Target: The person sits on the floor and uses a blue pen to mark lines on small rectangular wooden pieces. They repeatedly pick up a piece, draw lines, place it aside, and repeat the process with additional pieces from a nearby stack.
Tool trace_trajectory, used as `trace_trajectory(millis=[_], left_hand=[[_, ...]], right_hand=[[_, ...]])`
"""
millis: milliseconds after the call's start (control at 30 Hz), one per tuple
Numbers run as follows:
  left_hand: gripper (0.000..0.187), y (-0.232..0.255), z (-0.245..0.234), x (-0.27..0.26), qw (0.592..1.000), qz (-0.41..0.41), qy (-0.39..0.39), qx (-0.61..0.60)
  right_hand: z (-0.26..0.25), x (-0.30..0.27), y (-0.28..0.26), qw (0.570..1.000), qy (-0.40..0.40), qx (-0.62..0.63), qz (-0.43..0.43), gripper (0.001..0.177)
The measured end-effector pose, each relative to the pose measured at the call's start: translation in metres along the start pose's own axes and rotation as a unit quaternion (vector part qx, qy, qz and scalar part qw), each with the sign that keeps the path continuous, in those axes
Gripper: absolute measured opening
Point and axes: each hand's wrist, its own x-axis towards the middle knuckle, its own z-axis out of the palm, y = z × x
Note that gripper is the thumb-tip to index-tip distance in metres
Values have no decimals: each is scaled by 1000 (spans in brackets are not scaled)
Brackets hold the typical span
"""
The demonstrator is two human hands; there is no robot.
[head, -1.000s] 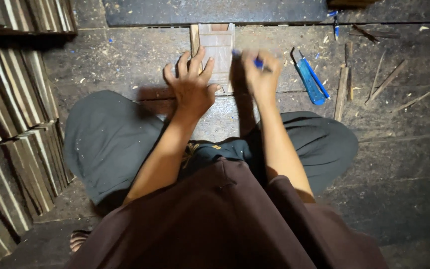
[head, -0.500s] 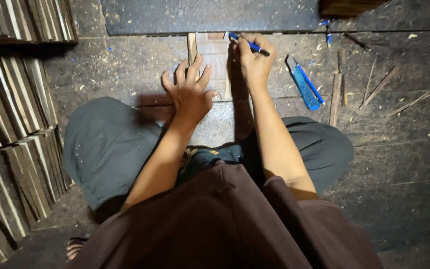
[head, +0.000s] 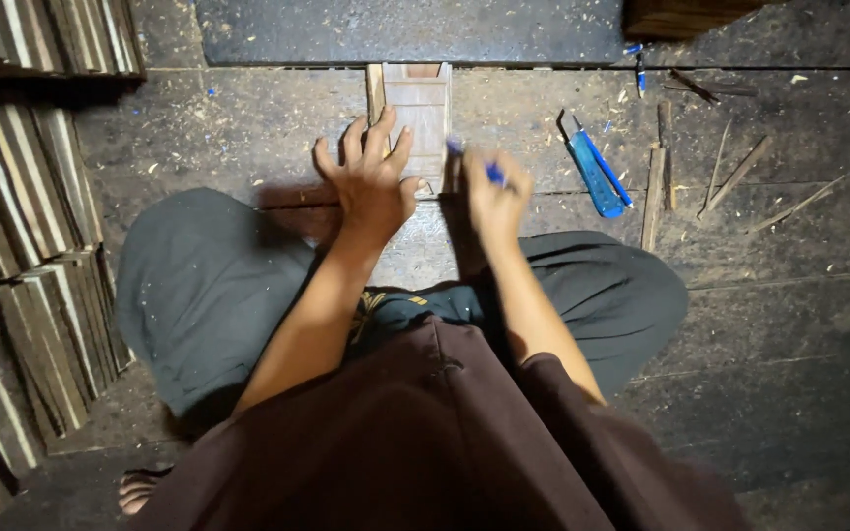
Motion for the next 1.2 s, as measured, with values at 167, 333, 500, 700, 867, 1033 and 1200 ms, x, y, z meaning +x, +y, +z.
trace_trajectory(millis=[167,333,500,700,867,1033,1200], left_hand=[[49,2,-2,-1,1000,-9,10,-16],[66,5,-8,5,1000,-18,-4,-6],[71,11,-14,6,999,-29,-26,0],[70,13,-19,7,1000,-23,2,3],[80,11,-12,4,997,-31,-1,73],[76,5,-3,3,994,-63,-72,54],[71,4,-4,15,975,-101,-183,79]], right_hand=[[40,89,-11,999,-6,49,-16,13],[6,32,20,997,-19,-50,-50,20],[-38,-44,-21,997,-82,-2,-12,15],[21,35,-17,993,51,19,-108,24],[32,95,-10,991,-79,78,-68,15],[-38,17,-30,984,-173,-7,48,33],[-71,-37,-55,963,-236,44,126,22]])
